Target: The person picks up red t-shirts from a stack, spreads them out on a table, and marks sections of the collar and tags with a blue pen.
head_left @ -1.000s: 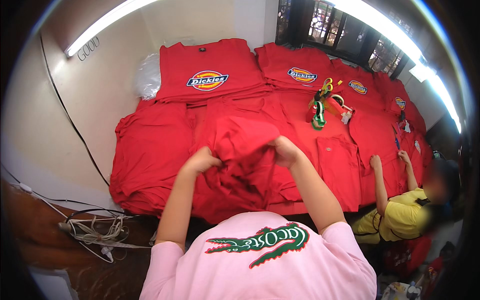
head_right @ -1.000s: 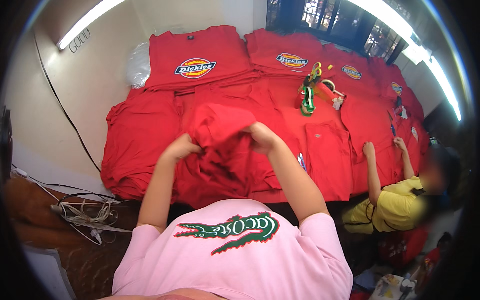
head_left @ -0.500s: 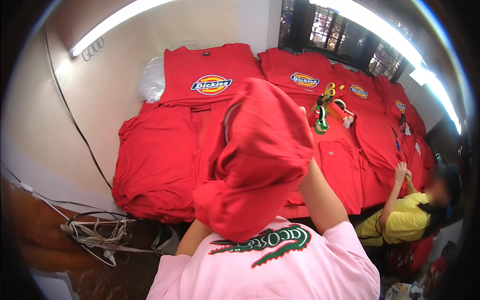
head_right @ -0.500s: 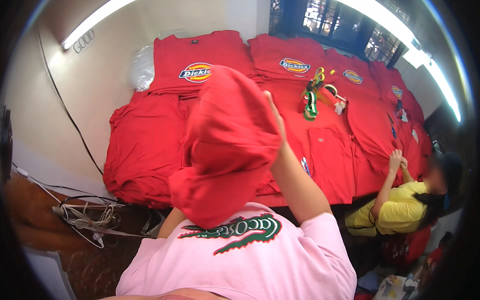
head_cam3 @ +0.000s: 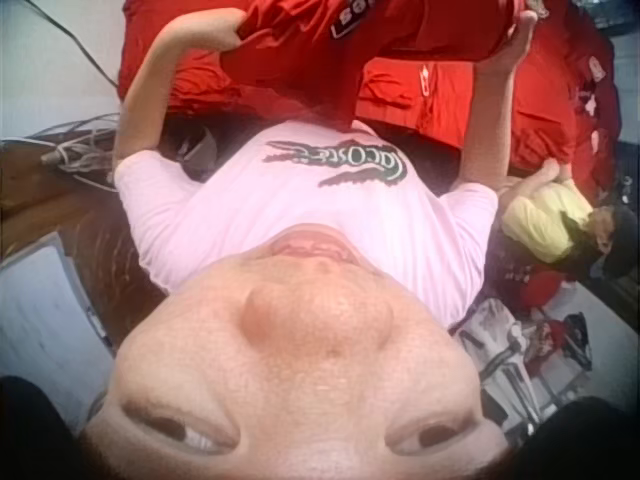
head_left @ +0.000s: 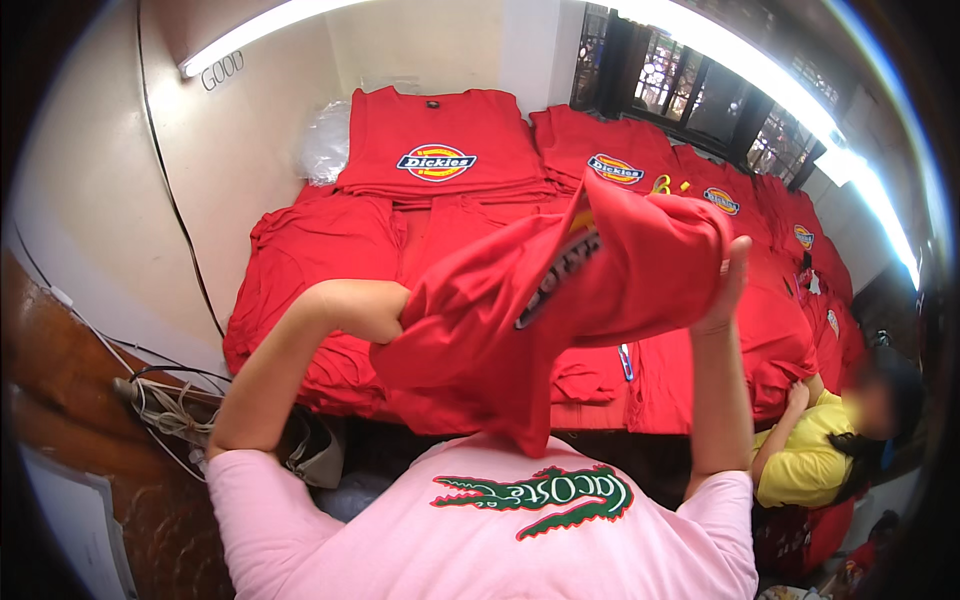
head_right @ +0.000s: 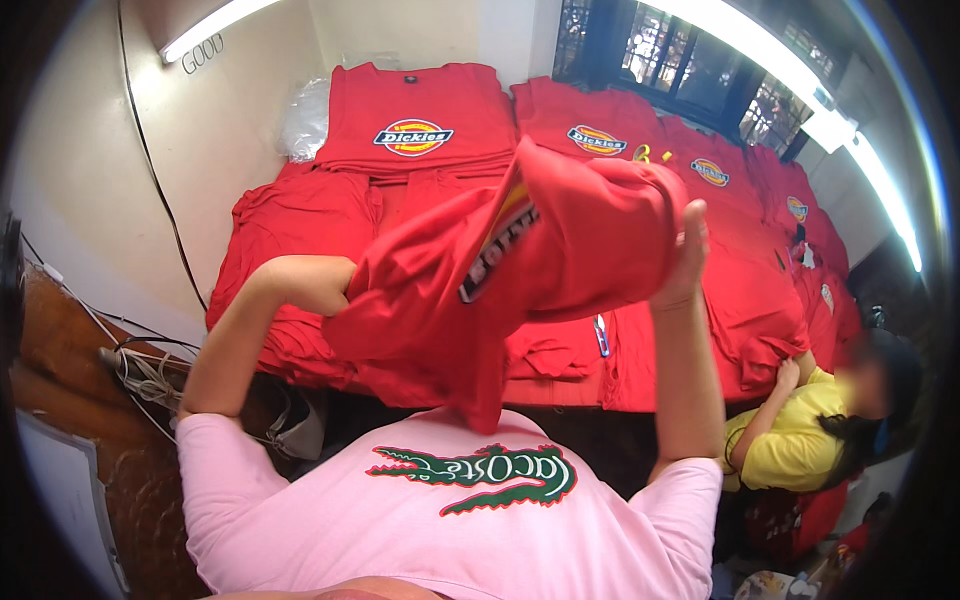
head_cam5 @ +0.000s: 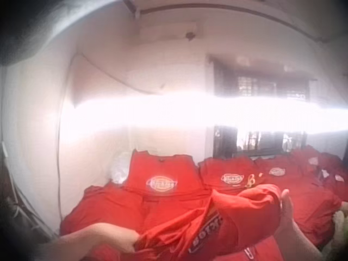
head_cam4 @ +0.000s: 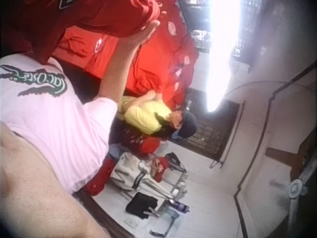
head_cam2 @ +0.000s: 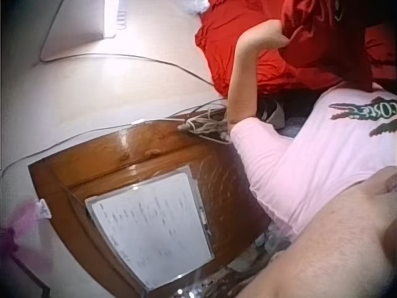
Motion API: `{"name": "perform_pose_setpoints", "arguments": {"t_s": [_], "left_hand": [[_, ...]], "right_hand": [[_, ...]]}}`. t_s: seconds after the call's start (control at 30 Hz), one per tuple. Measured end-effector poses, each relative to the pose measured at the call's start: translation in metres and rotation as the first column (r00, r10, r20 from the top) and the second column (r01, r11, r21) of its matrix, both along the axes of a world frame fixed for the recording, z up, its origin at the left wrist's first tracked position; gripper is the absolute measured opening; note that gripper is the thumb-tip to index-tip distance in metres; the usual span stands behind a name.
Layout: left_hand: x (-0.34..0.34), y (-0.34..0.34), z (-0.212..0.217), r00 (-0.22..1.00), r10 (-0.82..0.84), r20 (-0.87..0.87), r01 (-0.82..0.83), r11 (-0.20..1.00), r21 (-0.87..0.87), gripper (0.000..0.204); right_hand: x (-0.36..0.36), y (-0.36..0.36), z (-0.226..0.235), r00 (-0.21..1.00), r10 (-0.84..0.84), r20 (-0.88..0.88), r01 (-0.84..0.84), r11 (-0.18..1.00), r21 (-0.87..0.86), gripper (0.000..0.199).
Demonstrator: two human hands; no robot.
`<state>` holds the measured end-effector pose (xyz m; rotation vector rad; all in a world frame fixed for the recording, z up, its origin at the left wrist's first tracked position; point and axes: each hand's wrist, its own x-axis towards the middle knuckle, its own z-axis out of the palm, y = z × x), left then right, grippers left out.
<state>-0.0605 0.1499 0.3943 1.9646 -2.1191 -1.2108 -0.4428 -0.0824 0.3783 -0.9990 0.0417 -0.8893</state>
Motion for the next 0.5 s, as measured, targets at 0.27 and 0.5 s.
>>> {"name": "perform_pose_setpoints", "arguments": {"t_s": [0.27, 0.5], "left_hand": [[0.005, 0.061, 0.061, 0.57, 0.292, 0.768, 0.192, 0.861, -0.471, 0.021], [-0.068, 0.083, 0.139, 0.734, 0.488, 0.471, -0.04, 0.724, -0.689, 0.02]], "right_hand": [[-0.064, 0.057, 0.102, 0.525, -0.627, -0.575, -0.652, 0.137, -0.745, 0.037], [-0.128, 0.064, 0.158, 0.5, -0.837, -0.222, -0.364, 0.029, -0.931, 0.017]]}}
